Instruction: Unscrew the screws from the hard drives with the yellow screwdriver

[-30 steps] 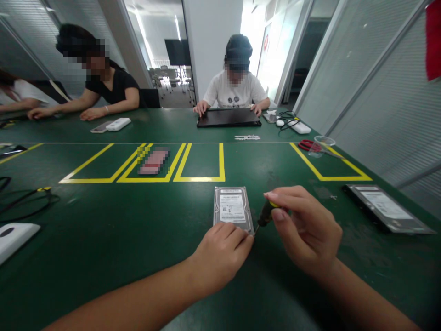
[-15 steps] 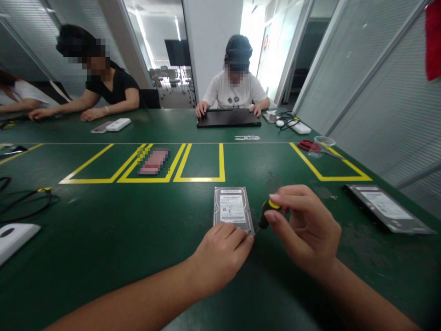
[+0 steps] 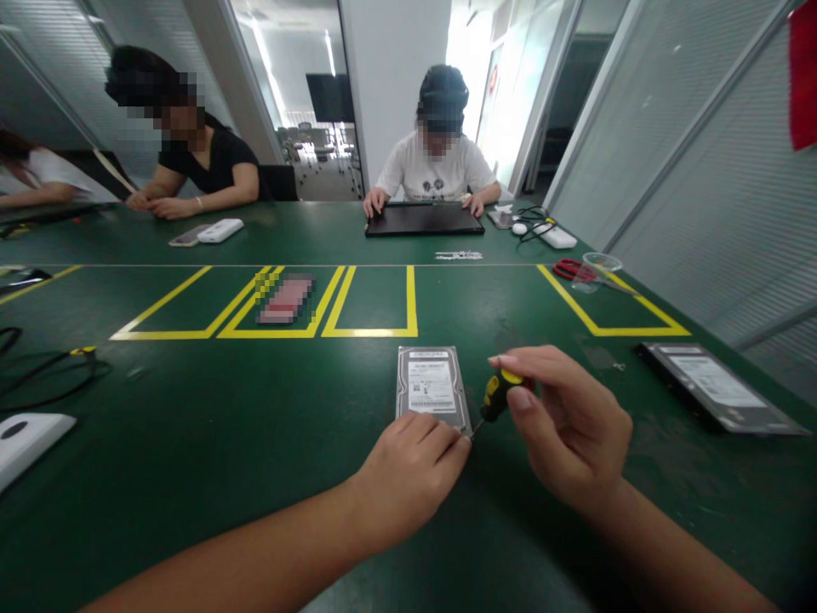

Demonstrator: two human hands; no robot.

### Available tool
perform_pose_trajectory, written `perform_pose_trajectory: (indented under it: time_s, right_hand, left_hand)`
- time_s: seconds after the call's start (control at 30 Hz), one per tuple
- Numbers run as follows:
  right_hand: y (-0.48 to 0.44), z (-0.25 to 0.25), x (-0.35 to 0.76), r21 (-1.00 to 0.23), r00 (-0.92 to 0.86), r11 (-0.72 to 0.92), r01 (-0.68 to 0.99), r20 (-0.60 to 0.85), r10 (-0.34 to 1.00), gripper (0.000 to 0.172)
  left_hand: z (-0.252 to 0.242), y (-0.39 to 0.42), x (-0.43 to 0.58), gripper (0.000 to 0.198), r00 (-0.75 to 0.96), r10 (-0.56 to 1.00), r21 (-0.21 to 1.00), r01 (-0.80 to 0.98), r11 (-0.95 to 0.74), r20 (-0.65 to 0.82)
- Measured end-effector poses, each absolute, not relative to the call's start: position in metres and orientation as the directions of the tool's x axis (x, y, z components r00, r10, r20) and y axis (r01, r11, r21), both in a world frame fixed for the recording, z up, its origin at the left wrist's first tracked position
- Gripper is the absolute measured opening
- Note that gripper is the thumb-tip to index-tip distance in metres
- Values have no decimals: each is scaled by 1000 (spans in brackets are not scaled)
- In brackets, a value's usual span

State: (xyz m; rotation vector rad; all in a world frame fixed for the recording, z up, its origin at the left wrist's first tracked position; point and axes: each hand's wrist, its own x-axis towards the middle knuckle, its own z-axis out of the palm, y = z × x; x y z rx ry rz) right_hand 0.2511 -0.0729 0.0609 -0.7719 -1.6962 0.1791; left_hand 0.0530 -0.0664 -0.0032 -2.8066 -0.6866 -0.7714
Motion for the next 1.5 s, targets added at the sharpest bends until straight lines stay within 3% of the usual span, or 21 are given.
perform_pose_trajectory:
  time_s: [0.57,0.97,1.1,1.33,1.5]
  right_hand:
    - [-73,64,248,-440,-33,739,510,849,528,40]
    - [-75,65,249,-425,-59,751,506,851,522,39]
    - [-74,61,250,-473,-49,772,424,839,542,44]
    - [-71,58,250,-421,-14,760,495,871,491,40]
    - [-73,60,250,-454,16,748,484,859,511,30]
  left_hand:
    - [-3,-66,53,20,759,386,-29,469,-883,525]
    - [-3,-66,53,19,753,392,-17,471,-882,528]
    - [-4,-65,53,20,760,390,-21,468,-884,519]
    - [-2,-67,53,20,758,385,-24,466,-884,526]
    - [-3,-67,53,20,756,390,-16,468,-884,526]
